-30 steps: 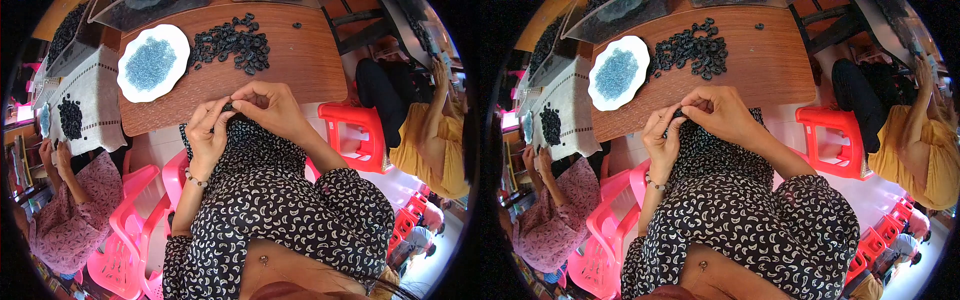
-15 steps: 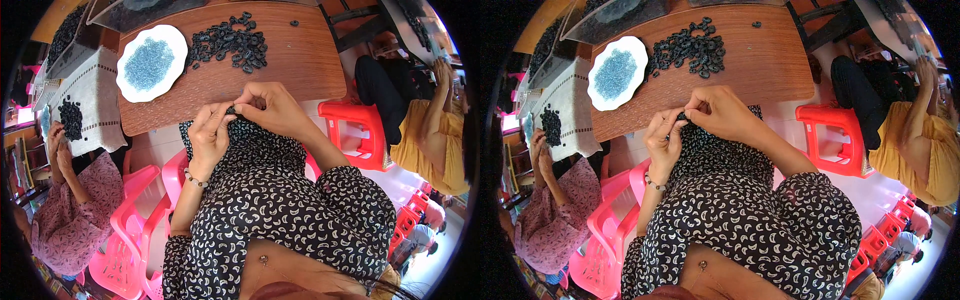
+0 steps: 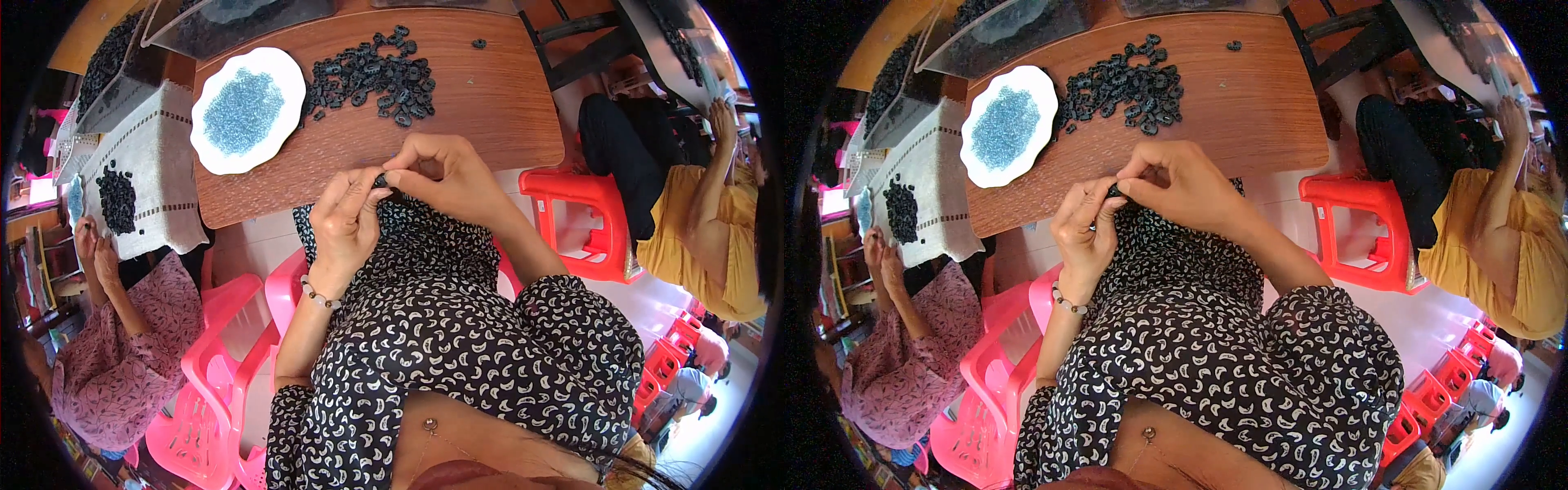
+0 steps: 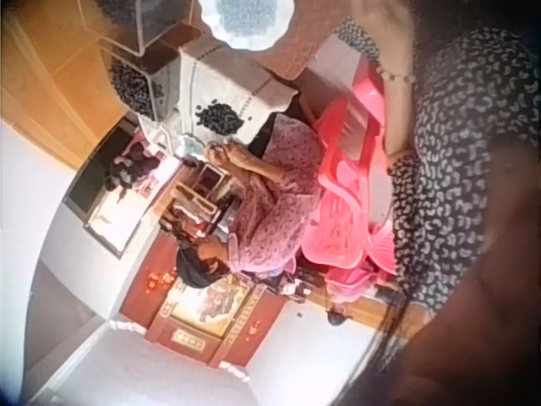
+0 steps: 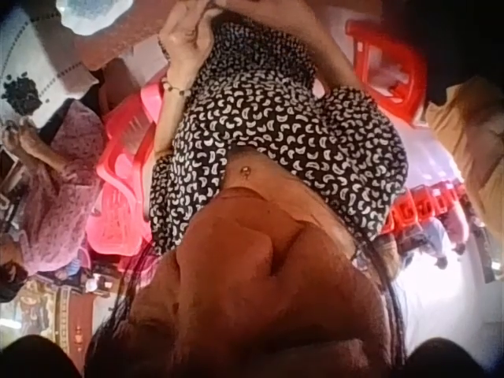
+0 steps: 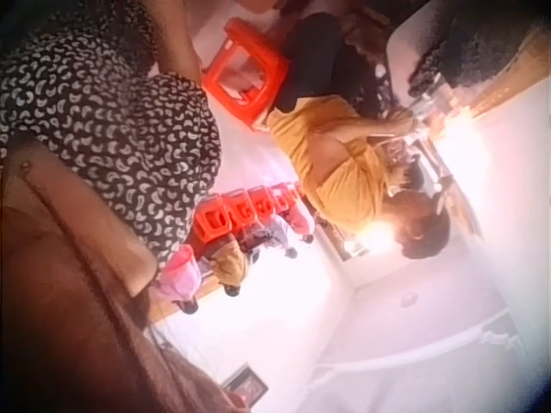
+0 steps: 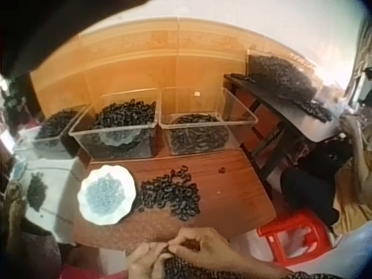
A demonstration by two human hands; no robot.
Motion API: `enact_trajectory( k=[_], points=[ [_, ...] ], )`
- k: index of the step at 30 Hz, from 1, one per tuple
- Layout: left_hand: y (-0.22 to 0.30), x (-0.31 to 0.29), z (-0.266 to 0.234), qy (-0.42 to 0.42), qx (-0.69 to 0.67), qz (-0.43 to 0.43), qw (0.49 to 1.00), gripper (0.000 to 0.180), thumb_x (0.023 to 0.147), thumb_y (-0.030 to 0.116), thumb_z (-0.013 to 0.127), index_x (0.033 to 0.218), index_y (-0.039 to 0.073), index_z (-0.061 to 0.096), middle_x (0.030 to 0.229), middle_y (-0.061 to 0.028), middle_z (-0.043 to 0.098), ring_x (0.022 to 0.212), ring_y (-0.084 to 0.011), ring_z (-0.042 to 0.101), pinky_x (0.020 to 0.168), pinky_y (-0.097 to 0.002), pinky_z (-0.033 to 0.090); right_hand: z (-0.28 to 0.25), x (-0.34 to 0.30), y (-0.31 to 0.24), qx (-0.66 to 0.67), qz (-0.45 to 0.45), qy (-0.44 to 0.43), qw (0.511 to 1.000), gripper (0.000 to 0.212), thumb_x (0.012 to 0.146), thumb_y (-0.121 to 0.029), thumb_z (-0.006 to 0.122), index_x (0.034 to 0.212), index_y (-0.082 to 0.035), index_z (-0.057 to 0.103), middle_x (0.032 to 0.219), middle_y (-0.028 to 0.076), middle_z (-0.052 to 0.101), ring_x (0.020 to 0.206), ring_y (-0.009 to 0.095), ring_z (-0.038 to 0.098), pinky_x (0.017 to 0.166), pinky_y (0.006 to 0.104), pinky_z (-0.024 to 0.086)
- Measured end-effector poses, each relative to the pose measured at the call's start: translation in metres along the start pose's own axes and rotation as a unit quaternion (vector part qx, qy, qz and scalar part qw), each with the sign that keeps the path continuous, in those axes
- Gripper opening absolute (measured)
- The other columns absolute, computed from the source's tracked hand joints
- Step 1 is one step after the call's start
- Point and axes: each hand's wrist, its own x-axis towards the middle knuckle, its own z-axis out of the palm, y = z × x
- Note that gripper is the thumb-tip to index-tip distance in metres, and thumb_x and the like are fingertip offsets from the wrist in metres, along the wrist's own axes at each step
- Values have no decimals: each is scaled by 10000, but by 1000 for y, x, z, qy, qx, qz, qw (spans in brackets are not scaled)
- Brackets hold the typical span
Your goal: The person sorts small black plastic parts from a pile on the table before picking one up and inserting a small metal spring from a white plate into it. They then place the assembled piece back onto the table and repeat the process.
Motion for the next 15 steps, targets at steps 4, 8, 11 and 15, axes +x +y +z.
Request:
enact_trajectory(
  k=[4,8,11,15],
  points=[
    [5,5,-2,7,-19,11,1000,232,865,21,750,1097,21,744,938,-121,713,764,-229,683,654,-312,536,-17,10,-4,112,32,-97,988,236,946,-143,728,1131,-24,642,960,19,693,865,85,643,788,247,530],
    [16,12,-11,-8,49,41,998,273,819,34,769,1090,63,765,966,-75,695,819,-235,632,707,-320,516,-20,9,4,156,53,-115,980,312,954,-220,730,1168,-11,642,1053,45,693,939,103,649,797,261,540],
    [25,11,-14,8,74,33,997,267,797,42,773,1063,74,773,1057,-95,652,907,-268,594,752,-353,504,-17,8,3,181,75,-189,962,527,973,-334,700,1333,33,586,1274,114,654,1124,160,639,882,306,562],
    [29,10,-16,-4,71,46,996,285,776,-3,748,1053,63,763,1055,-99,634,972,-302,579,822,-402,495,-8,4,-1,277,77,-226,931,509,1014,-316,642,1351,60,576,1254,113,660,1123,182,649,944,324,569]
  ],
)
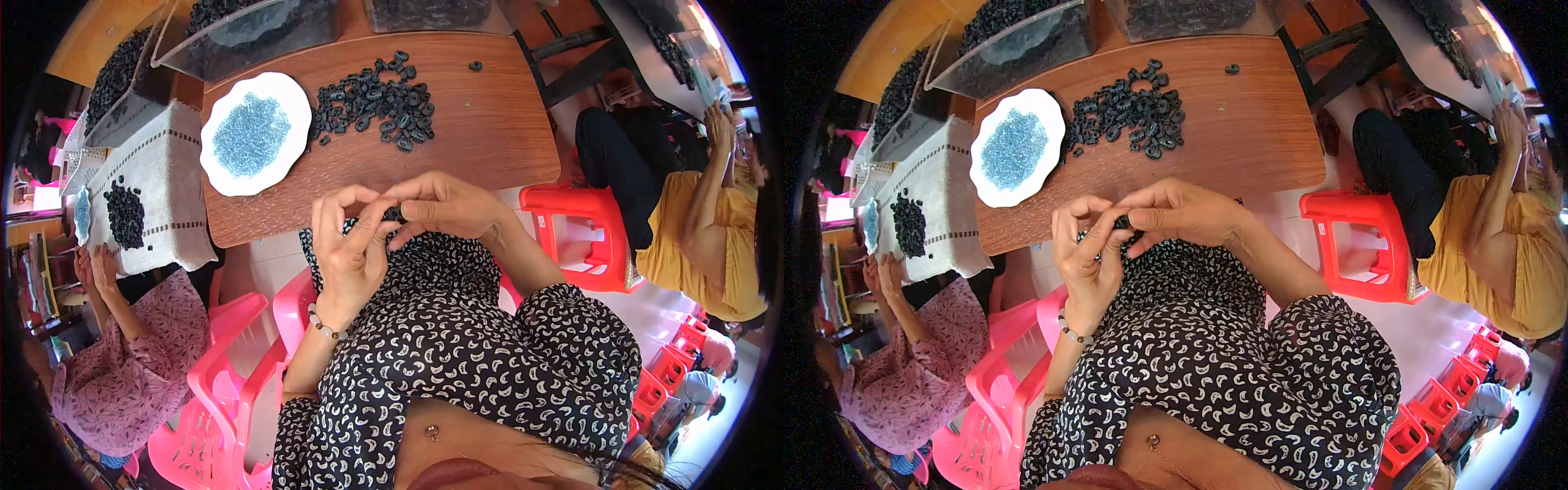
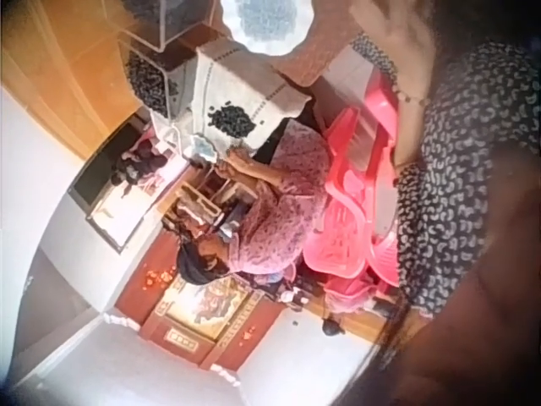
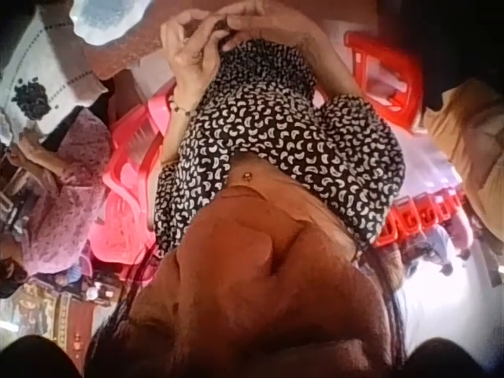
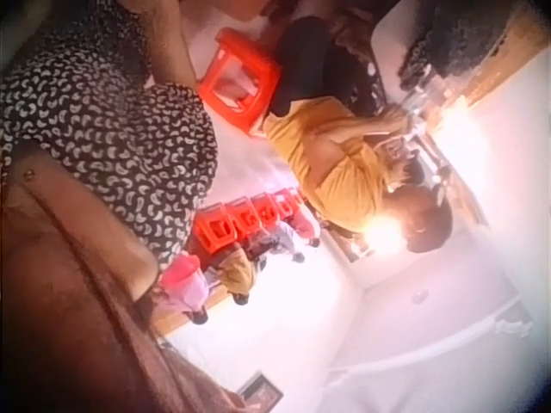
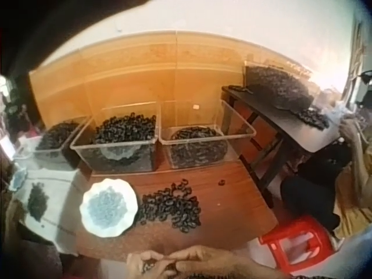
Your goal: The person sorts small black plastic parts from a pile on the table before picking one up and inserting a small metal spring from a white plate into it. They then place the assembled piece back onto the table and repeat the process.
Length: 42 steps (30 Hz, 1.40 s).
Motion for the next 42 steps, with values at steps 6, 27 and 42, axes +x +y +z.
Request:
enact_trajectory(
  k=[6,27,42],
  points=[
    [-3,-7,4,8,-3,7,1000,315,736,-24,742,1041,54,756,1060,-106,625,1040,-331,587,883,-426,492,1,0,17,7,-46,8,999,427,1011,-296,648,1243,61,655,1156,111,698,1051,152,665,941,289,538],
    [-32,3,7,75,-3,-47,996,367,667,168,901,995,46,791,978,-68,669,925,-253,592,780,-358,502,-8,27,-8,-249,-35,174,952,387,1074,-374,526,1091,-19,679,946,9,670,839,55,602,756,207,526],
    [-64,-4,28,47,-128,-136,981,106,898,100,751,945,9,779,935,-80,674,842,-196,634,717,-290,494,-21,49,-80,-424,-208,260,842,189,922,-236,750,937,-50,726,802,-18,678,716,49,578,651,237,482]
  ],
)
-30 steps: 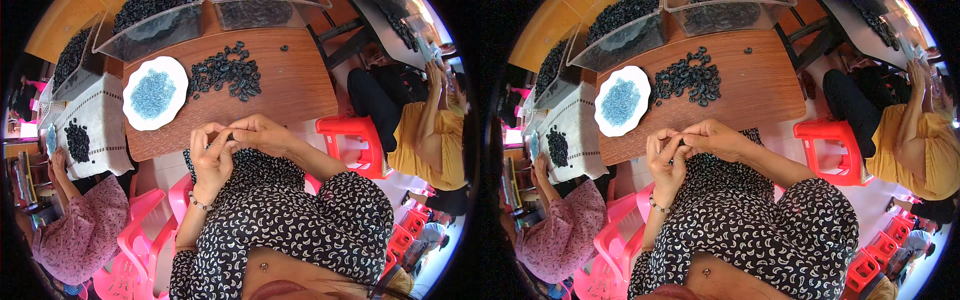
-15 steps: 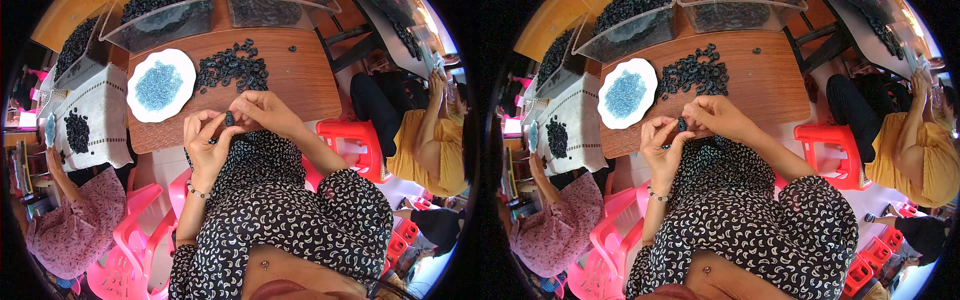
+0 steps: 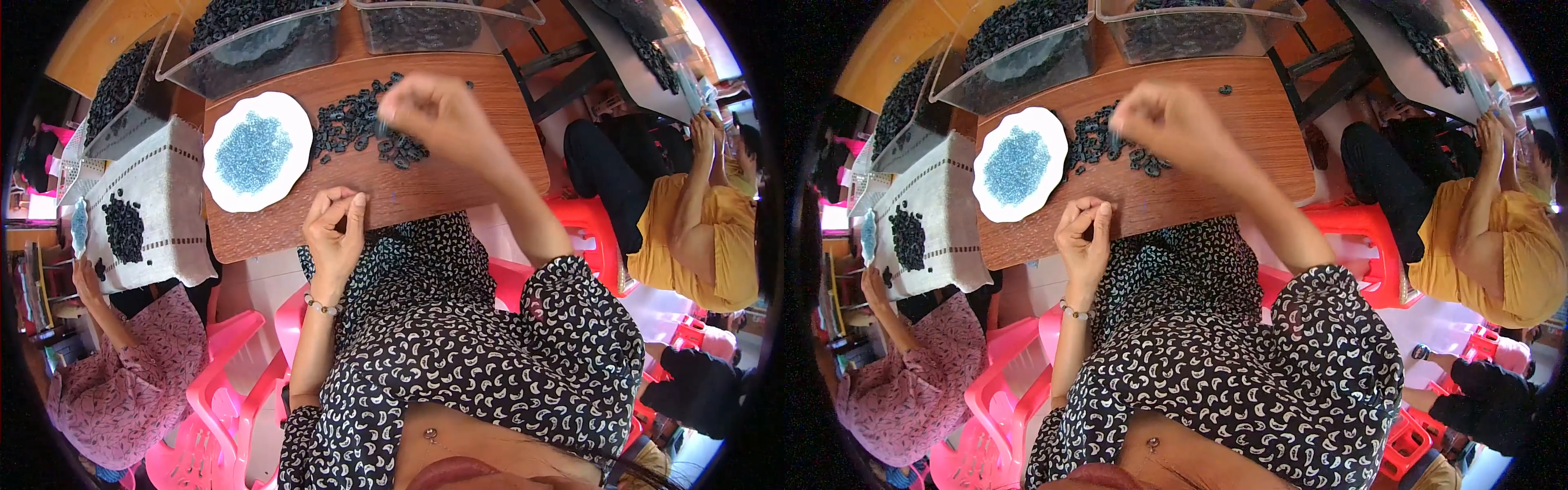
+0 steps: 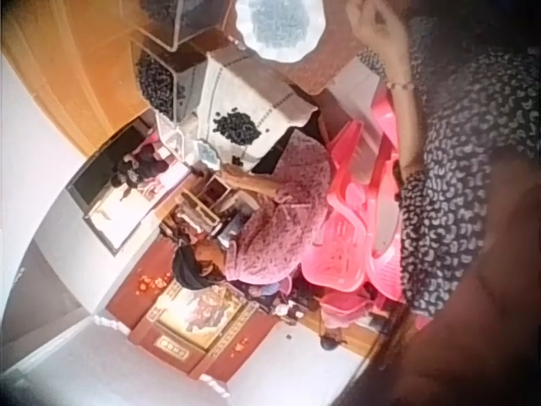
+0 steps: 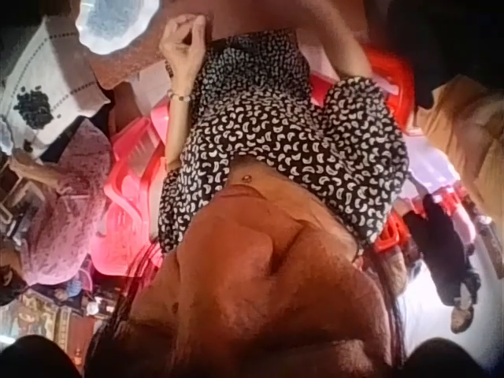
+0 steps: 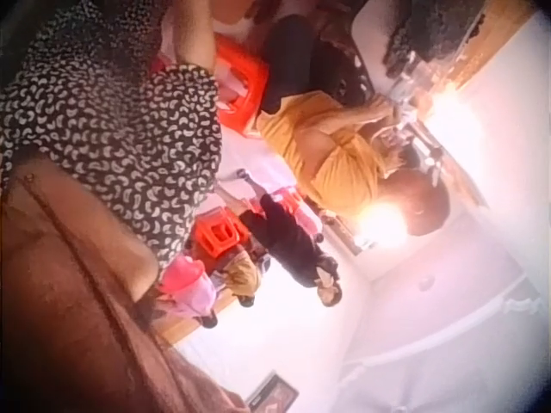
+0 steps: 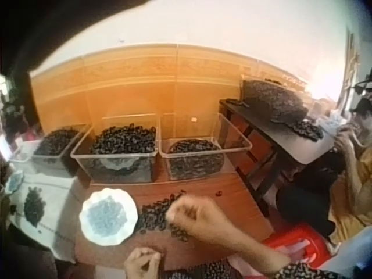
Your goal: The person sorts small black plastic parts from a pile on the table before picking one up and inserting a small metal spring from a white plate into it. They then place the assembled piece back onto the table and repeat the process.
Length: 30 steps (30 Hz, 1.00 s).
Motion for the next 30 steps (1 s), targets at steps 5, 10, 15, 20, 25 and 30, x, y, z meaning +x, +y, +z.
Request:
enact_trajectory(
  k=[5,10,15,20,25,30],
  points=[
    [-6,-1,1,22,28,56,998,94,911,89,730,887,11,776,898,-66,674,747,-153,618,624,-268,462,-73,82,-37,-241,-189,227,925,250,934,-200,705,964,44,658,774,94,653,688,143,564,636,305,467],
    [-4,-1,2,8,33,48,998,84,902,84,744,879,7,768,899,-57,674,717,-136,593,596,-267,448,-103,110,-12,-377,-145,293,867,297,938,-218,696,1111,23,699,935,190,726,807,227,681,726,334,532],
    [-3,-3,2,15,20,43,999,69,893,74,750,884,8,766,904,-59,679,691,-129,587,573,-256,441,-66,77,27,-243,-206,161,934,205,923,-233,682,950,-42,750,776,101,736,678,189,698,654,323,541],
    [-1,0,2,11,32,45,998,67,890,72,755,874,8,763,906,-59,682,680,-122,581,567,-252,437,-53,58,70,-379,-68,63,921,180,955,-157,653,1041,-20,731,793,116,733,681,241,679,655,341,519],
    [1,0,1,11,33,37,999,66,889,73,759,871,10,764,905,-58,682,668,-116,569,556,-252,428,-50,75,91,-409,-35,28,911,249,942,-98,611,1158,-59,728,947,213,738,900,391,700,837,462,551],
    [4,1,0,-1,20,18,1000,75,895,81,757,890,8,774,908,-58,685,703,-121,585,592,-255,447,-55,83,111,-450,-111,-1,886,271,956,-103,617,1206,-36,696,911,188,717,848,351,679,803,432,537]
  ],
)
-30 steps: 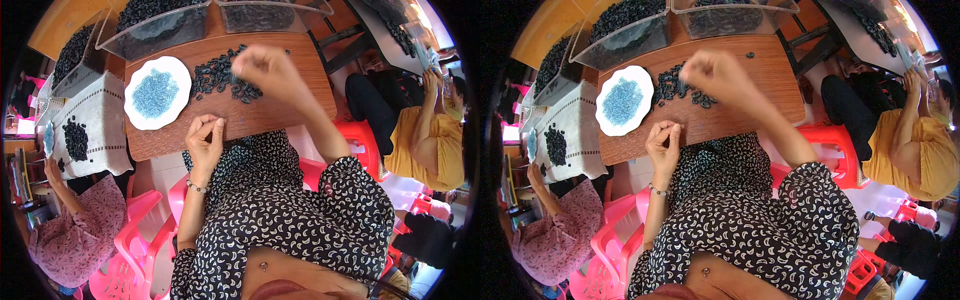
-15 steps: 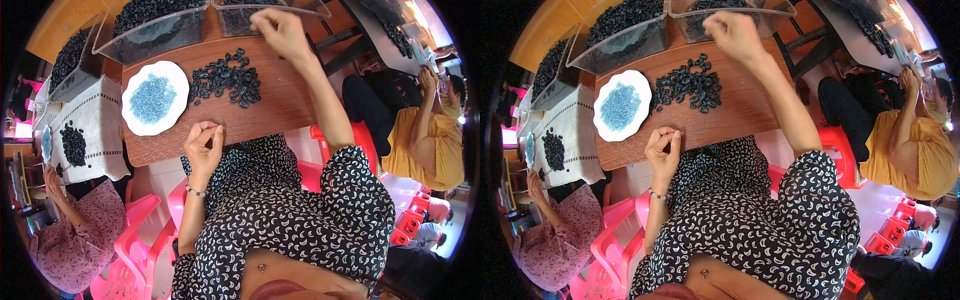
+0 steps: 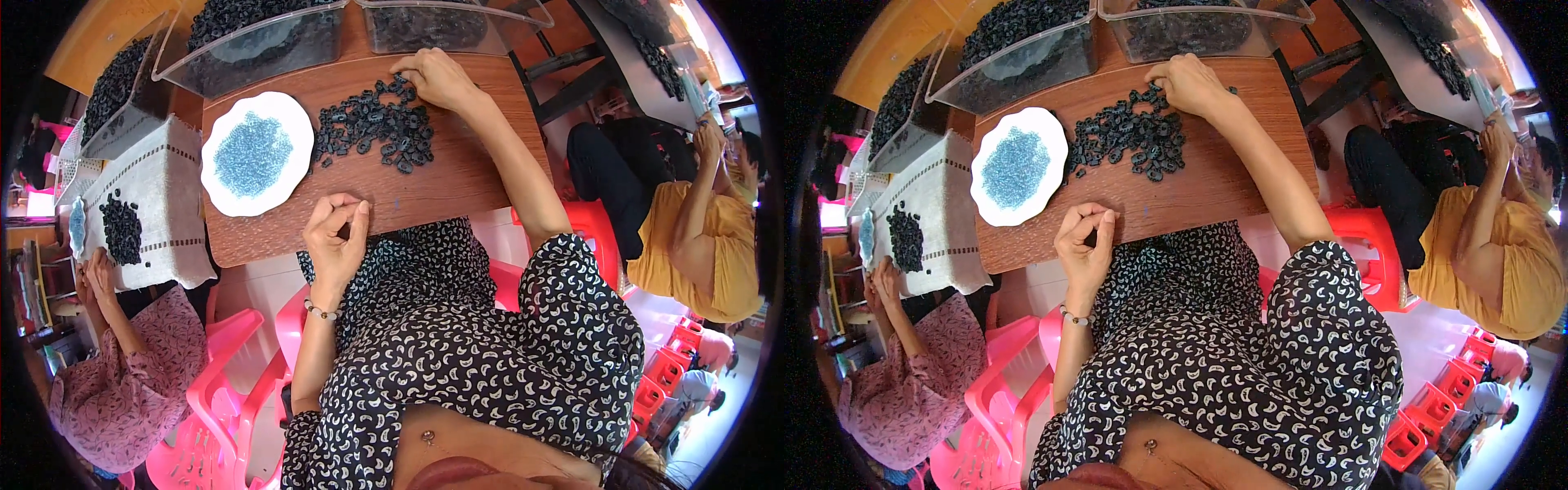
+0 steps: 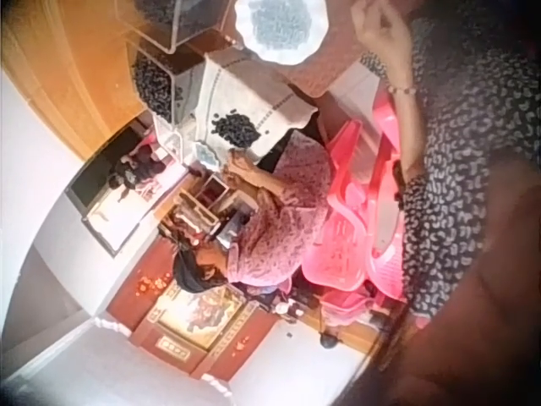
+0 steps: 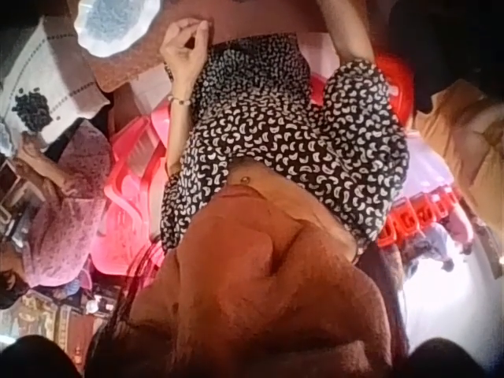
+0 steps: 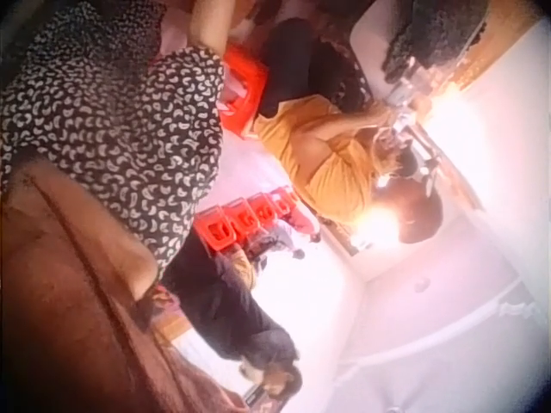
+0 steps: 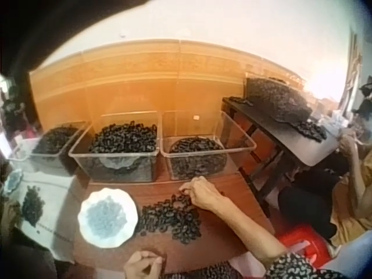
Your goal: The person sorts small black plastic parts from a pile on the table before picking one up and inserting a small metal spring from a white plate into it. They then place the assembled piece back onto the table and repeat the process.
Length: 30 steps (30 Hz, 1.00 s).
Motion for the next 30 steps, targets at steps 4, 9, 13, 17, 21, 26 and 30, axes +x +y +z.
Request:
enact_trajectory(
  k=[4,9,13,17,21,26,30],
  points=[
    [-2,1,-1,2,-35,-16,999,97,909,95,749,909,3,780,921,-65,687,793,-138,618,679,-257,476,-13,-1,-10,56,75,-58,994,207,951,-113,642,1122,-14,700,910,157,715,833,292,682,776,387,536],
    [2,2,-4,17,-124,-114,986,170,950,124,722,1063,4,764,996,-65,692,908,-119,624,778,-234,484,-35,-17,-48,202,57,-39,977,154,924,-110,692,1050,-23,701,902,75,705,820,196,656,761,329,521],
    [10,3,-11,-15,-246,-151,957,290,972,121,702,1226,-17,702,1084,-71,711,973,-98,644,815,-219,502,-51,-43,-111,364,-122,-117,916,131,893,-81,727,1023,-68,722,993,22,672,992,158,595,838,292,488],
    [8,-8,-22,-49,-337,-177,923,297,968,71,697,1246,-31,679,1103,-109,726,902,-136,702,766,-238,549,-44,-58,-145,434,-102,-200,873,126,882,-104,736,1004,-75,723,1029,14,664,1048,183,563,892,325,468],
    [8,-14,-24,-34,-348,-184,919,294,965,57,697,1243,-36,672,1057,-132,741,850,-174,723,733,-259,575,-30,-57,-151,394,-144,-183,889,151,875,-162,736,1005,-86,727,935,21,665,963,204,563,904,350,446],
    [3,-16,-30,-3,-392,-194,899,285,983,93,681,1241,-29,679,1053,-133,743,854,-176,723,747,-270,581,-19,-43,-155,409,-128,-215,878,178,896,-192,731,1034,-81,739,915,38,679,867,181,595,813,323,485],
    [2,-18,-38,11,-336,-202,920,320,1009,174,660,1268,-13,677,1012,-123,743,828,-130,695,768,-254,563,-10,-12,-163,365,-104,-199,903,222,931,-228,708,1081,-67,742,950,51,713,807,151,609,706,299,496]
  ],
)
